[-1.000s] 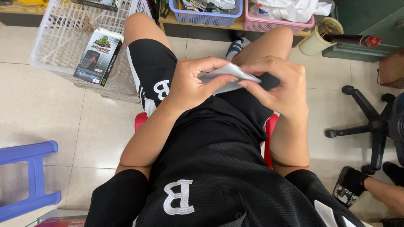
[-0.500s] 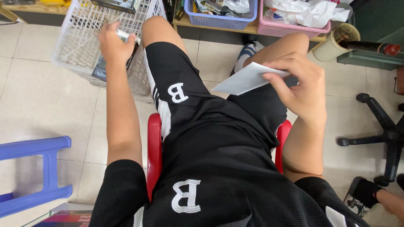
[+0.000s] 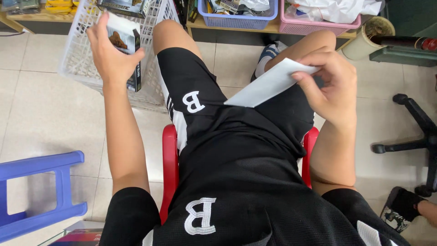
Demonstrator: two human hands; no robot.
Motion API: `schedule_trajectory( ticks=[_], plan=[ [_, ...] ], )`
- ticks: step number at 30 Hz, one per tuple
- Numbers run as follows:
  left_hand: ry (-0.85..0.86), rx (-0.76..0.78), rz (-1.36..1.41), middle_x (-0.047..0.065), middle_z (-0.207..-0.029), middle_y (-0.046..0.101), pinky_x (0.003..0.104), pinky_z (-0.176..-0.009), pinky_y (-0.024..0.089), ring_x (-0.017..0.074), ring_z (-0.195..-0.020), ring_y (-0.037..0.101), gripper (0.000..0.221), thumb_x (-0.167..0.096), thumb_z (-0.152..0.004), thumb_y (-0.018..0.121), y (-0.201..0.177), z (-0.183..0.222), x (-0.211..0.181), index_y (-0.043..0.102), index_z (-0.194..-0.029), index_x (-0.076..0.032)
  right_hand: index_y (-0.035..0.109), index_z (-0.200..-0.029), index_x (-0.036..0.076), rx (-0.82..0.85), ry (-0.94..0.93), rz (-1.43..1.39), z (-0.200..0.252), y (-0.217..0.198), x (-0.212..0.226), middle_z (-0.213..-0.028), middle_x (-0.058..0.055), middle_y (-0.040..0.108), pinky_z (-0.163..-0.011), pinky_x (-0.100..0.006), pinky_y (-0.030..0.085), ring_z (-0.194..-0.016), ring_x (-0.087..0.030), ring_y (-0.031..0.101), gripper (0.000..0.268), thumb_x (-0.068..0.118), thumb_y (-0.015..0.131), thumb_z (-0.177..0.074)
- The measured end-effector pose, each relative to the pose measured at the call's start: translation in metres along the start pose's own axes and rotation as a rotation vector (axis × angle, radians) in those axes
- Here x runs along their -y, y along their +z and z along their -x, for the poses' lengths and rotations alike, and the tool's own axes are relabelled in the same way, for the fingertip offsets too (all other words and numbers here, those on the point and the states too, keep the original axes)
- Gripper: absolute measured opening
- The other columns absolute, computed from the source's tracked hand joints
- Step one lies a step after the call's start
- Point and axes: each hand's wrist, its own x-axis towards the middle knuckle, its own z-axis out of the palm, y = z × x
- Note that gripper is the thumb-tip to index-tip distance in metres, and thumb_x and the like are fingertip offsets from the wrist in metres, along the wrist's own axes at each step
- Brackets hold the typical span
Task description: The recorder is seen inspecting different types of screen protectors for mobile phones, taking them out of their packaging and examining them.
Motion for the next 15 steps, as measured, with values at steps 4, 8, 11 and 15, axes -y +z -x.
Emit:
schedule_trajectory(
  ticks=[4, 8, 11, 15],
  plan=[
    [0.272, -0.116, 0.171, 0.009, -0.146, 0.046, 0.042, -0.115, 0.053, 0.0305, -0.138, 0.056, 0.100, -0.013, -0.071, 0.090, -0.033, 0.019, -0.097, 0.042, -0.158, -0.018, 0.058, -0.119, -0.008, -0.120, 0.003, -0.011, 0.005, 0.005, -0.001, -0.112, -0.014, 0.061, -0.077, -0.025, 0.055, -0.090, -0.017, 0.064, 0.024, -0.012, 0.074, -0.101],
    [0.571, -0.204, 0.163, 0.012, -0.148, 0.041, 0.046, -0.114, 0.048, 0.0334, -0.137, 0.050, 0.106, -0.021, -0.069, 0.099, -0.018, 0.050, -0.158, 0.040, -0.157, -0.013, 0.053, -0.120, -0.005, -0.300, 0.035, -0.199, 0.012, 0.020, 0.006, -0.105, -0.010, 0.058, -0.062, -0.021, 0.051, -0.073, -0.012, 0.060, 0.022, 0.000, 0.073, -0.113],
    [0.649, -0.204, 0.149, 0.012, -0.142, 0.046, 0.050, -0.107, 0.046, 0.0330, -0.131, 0.052, 0.110, -0.028, -0.063, 0.103, 0.001, 0.069, -0.176, 0.045, -0.155, -0.013, 0.049, -0.120, -0.002, -0.443, 0.002, -0.258, 0.008, 0.033, 0.009, -0.100, -0.008, 0.056, -0.056, -0.022, 0.048, -0.064, -0.012, 0.057, 0.027, 0.008, 0.072, -0.111],
    [0.595, -0.089, 0.202, 0.013, -0.141, 0.050, 0.051, -0.108, 0.044, 0.0332, -0.131, 0.054, 0.103, -0.022, -0.061, 0.099, 0.021, 0.091, -0.172, 0.051, -0.151, -0.012, 0.046, -0.118, -0.002, -0.538, -0.094, -0.219, 0.016, 0.049, -0.005, -0.104, -0.010, 0.055, -0.054, -0.022, 0.049, -0.063, -0.013, 0.058, 0.027, 0.010, 0.071, -0.114]
  ],
)
